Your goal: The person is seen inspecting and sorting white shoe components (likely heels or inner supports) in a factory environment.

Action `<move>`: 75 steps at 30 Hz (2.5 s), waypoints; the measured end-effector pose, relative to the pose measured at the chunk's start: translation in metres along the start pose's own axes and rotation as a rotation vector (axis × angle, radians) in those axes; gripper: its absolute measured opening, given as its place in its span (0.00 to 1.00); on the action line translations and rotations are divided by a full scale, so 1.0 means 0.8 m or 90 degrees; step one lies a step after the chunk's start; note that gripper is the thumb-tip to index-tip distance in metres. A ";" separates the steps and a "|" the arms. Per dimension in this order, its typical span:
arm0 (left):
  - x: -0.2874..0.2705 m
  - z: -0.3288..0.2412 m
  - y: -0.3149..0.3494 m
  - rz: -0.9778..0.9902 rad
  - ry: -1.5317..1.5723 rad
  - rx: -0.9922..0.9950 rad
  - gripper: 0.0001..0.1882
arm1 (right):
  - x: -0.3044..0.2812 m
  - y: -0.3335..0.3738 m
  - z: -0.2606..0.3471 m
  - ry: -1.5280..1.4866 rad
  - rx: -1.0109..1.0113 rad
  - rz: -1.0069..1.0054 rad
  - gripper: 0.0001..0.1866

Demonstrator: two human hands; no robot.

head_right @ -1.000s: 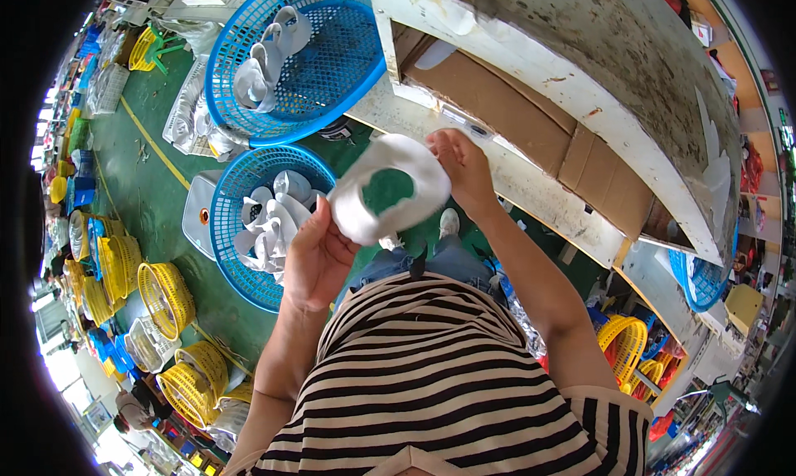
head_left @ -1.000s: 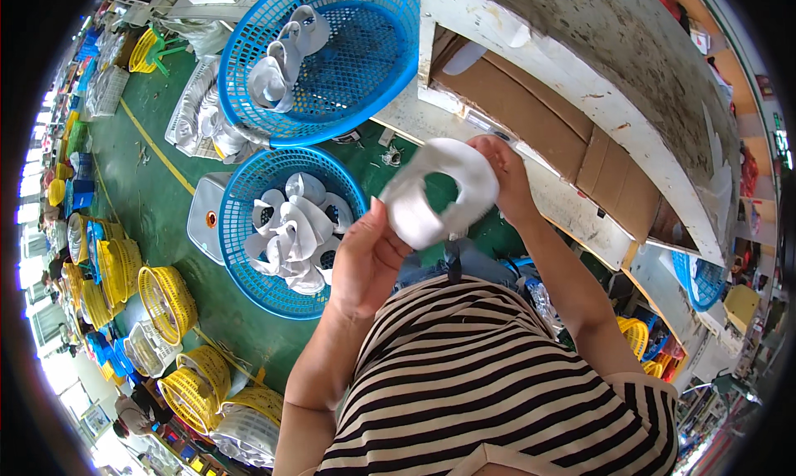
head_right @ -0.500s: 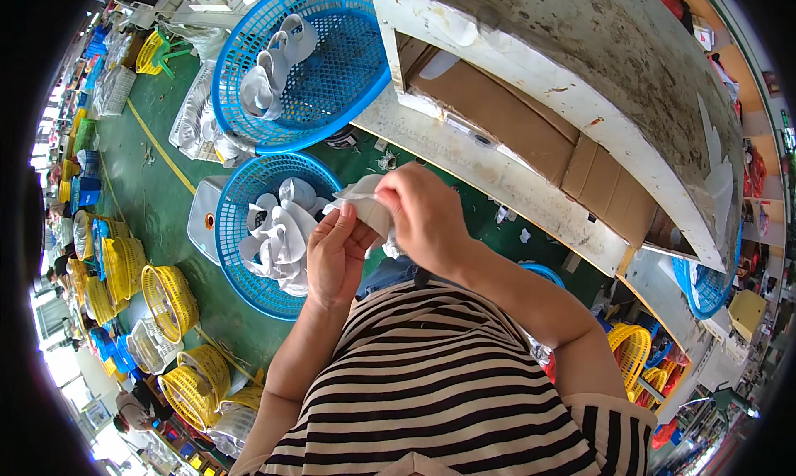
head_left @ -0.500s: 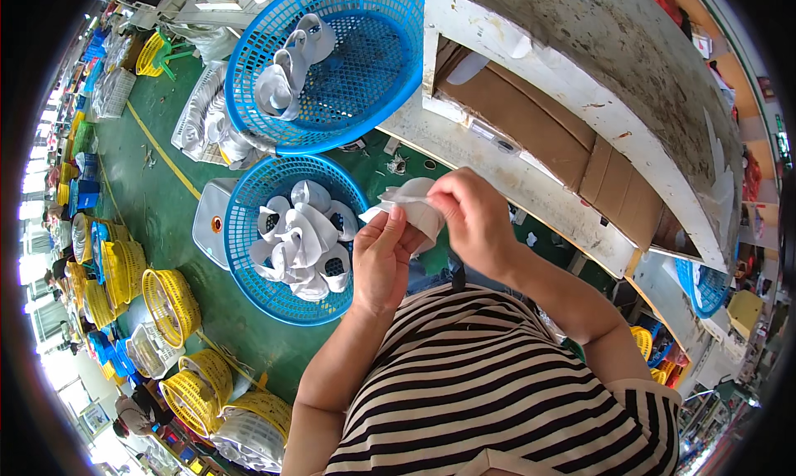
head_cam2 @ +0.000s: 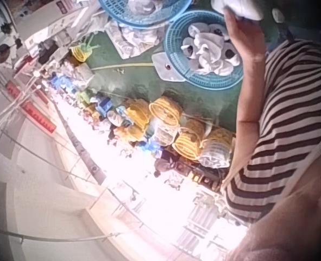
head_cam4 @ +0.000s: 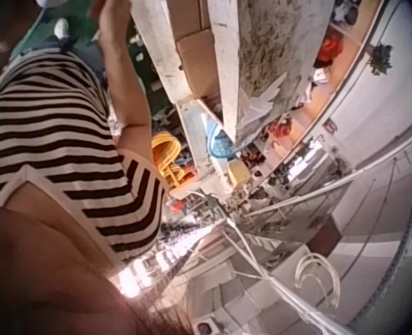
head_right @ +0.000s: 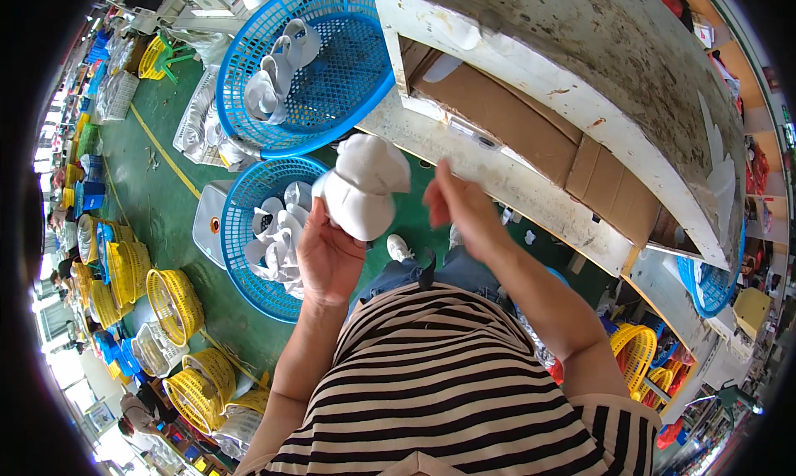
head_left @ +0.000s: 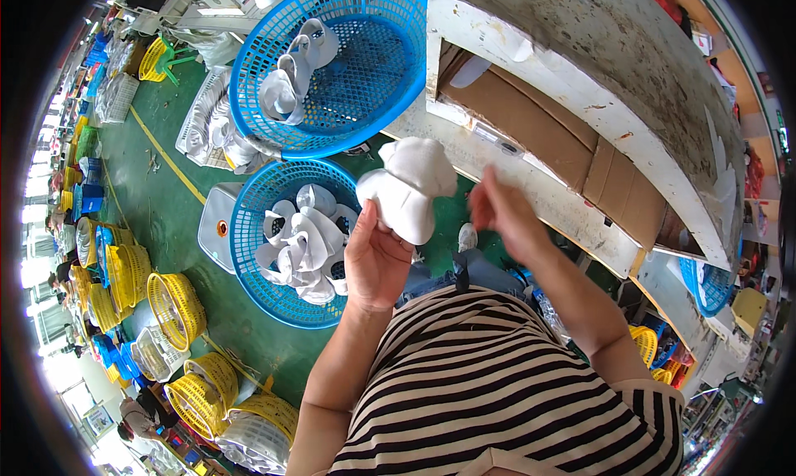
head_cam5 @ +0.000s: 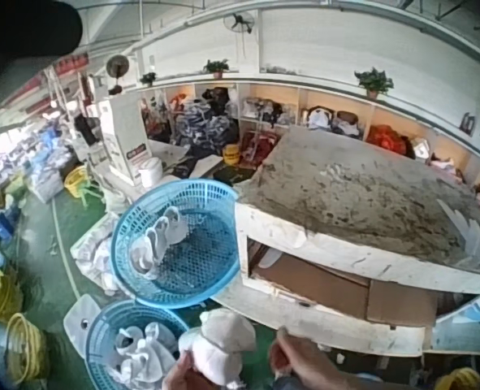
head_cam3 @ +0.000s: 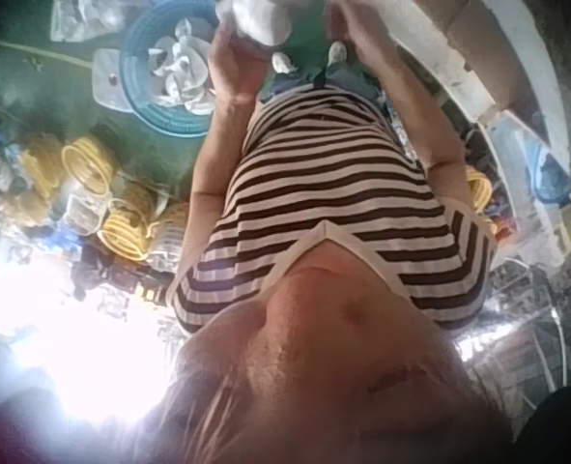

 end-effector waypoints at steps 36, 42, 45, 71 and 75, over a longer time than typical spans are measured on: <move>0.008 -0.016 -0.007 0.068 -0.251 0.046 0.15 | 0.042 0.023 0.065 0.049 -0.122 0.053 0.22; 0.009 0.006 -0.003 0.044 -0.288 0.019 0.18 | 0.057 0.041 0.057 -0.063 -0.183 0.039 0.09; 0.014 0.000 0.001 0.070 -0.300 0.044 0.20 | 0.054 0.043 0.049 -0.111 -0.148 0.053 0.08; -0.029 -0.010 0.010 0.102 -0.459 0.017 0.30 | 0.026 0.093 0.092 0.205 -0.445 -0.115 0.10; -0.009 0.010 0.011 0.180 -0.379 -0.056 0.31 | 0.035 0.059 0.077 0.378 -0.329 -0.070 0.09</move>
Point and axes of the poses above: each hand's wrist, its own y-axis away from the middle knuckle, its own x-axis out of the palm, z = x × y, the point moved 8 cm from there along -y, towards the middle knuckle, and after that the axes turned 9 degrees about -z, right-handed, at the moved point
